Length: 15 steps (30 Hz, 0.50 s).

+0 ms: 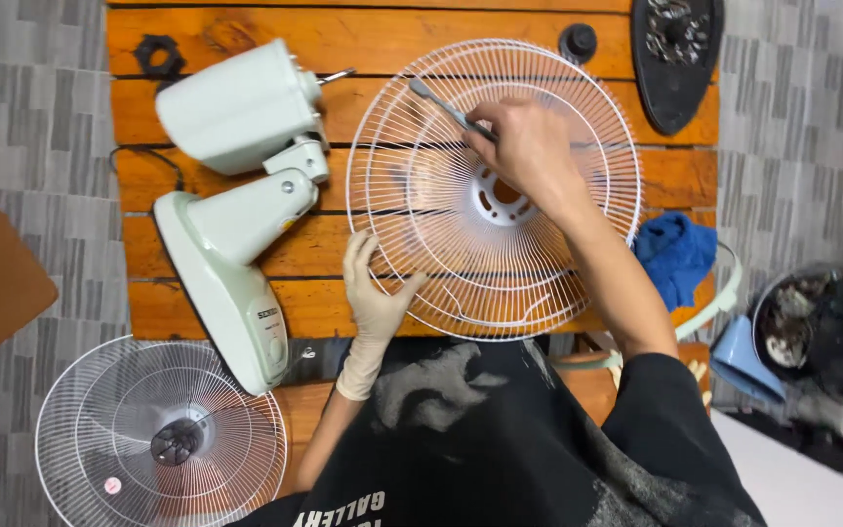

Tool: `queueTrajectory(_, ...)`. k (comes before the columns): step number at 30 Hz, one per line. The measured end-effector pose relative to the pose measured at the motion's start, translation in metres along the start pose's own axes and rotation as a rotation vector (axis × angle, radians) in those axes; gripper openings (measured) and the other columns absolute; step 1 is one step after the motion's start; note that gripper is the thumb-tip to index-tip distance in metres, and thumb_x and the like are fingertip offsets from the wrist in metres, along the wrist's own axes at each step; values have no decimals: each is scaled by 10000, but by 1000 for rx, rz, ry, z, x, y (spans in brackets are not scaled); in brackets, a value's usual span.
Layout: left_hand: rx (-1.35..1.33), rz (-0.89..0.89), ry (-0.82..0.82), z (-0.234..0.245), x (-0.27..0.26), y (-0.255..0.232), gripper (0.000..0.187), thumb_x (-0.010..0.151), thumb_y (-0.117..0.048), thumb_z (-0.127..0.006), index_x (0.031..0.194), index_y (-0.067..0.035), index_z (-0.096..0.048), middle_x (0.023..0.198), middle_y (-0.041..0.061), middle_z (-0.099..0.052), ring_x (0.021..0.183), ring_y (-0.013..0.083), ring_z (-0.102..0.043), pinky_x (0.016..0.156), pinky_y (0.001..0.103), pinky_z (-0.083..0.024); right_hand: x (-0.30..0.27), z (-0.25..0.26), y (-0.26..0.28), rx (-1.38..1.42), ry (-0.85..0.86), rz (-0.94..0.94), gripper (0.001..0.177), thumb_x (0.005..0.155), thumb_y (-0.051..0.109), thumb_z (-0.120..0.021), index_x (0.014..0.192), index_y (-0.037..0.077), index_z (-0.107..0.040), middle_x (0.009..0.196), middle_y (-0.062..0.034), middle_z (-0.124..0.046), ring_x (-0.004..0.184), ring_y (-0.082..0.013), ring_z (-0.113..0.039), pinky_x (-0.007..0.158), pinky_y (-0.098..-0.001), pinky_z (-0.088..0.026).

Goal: Cleaning a fan grill using a small brush to remove dust

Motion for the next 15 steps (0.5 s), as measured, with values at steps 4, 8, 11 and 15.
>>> queueTrajectory(4,-31,-15,-100,-4,-1,12,852,591,-274,-1013,1317,-61,-621,1406,176,-558,1370,412,-527,1180,525,-391,-4,-21,-15,58,45,-75,219,935,353,-718,1102,218,-757,781,-96,-688,831,-374,-731,703,-507,-592)
queueTrajectory(8,-42,-7,-104,-5,-2,16,854,597,-318,-1006,1327,-81,-631,1418,165,-560,1380,406,-520,1178,521,-395,-25,18,-5,20,136,-114,215,914,329,-733,1090,213,-778,798,-137,-701,835,-409,-724,708,-545,-581)
queueTrajectory(11,-40,1,-102,-7,-4,18,855,605,-354,-1005,1331,-98,-633,1432,150,-557,1390,391,-515,1182,507,-396,-30,19,-6,7,155,-147,207,907,328,-733,1089,244,-782,797,-114,-700,823,-398,-725,708,-537,-585)
queueTrajectory(15,-40,12,-96,-5,-1,15,846,615,-363,-1002,1329,-99,-632,1432,144,-554,1389,385,-518,1183,506,-400,-11,4,-5,20,114,-142,186,909,336,-744,1073,257,-786,775,-69,-696,790,-348,-734,675,-487,-591)
Point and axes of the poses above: each hand's wrist, its own x-axis towards the middle knuckle, its own z-axis out of the back of the hand, y = z × x, the point moved 2 cm from there along x, towards the middle knuckle
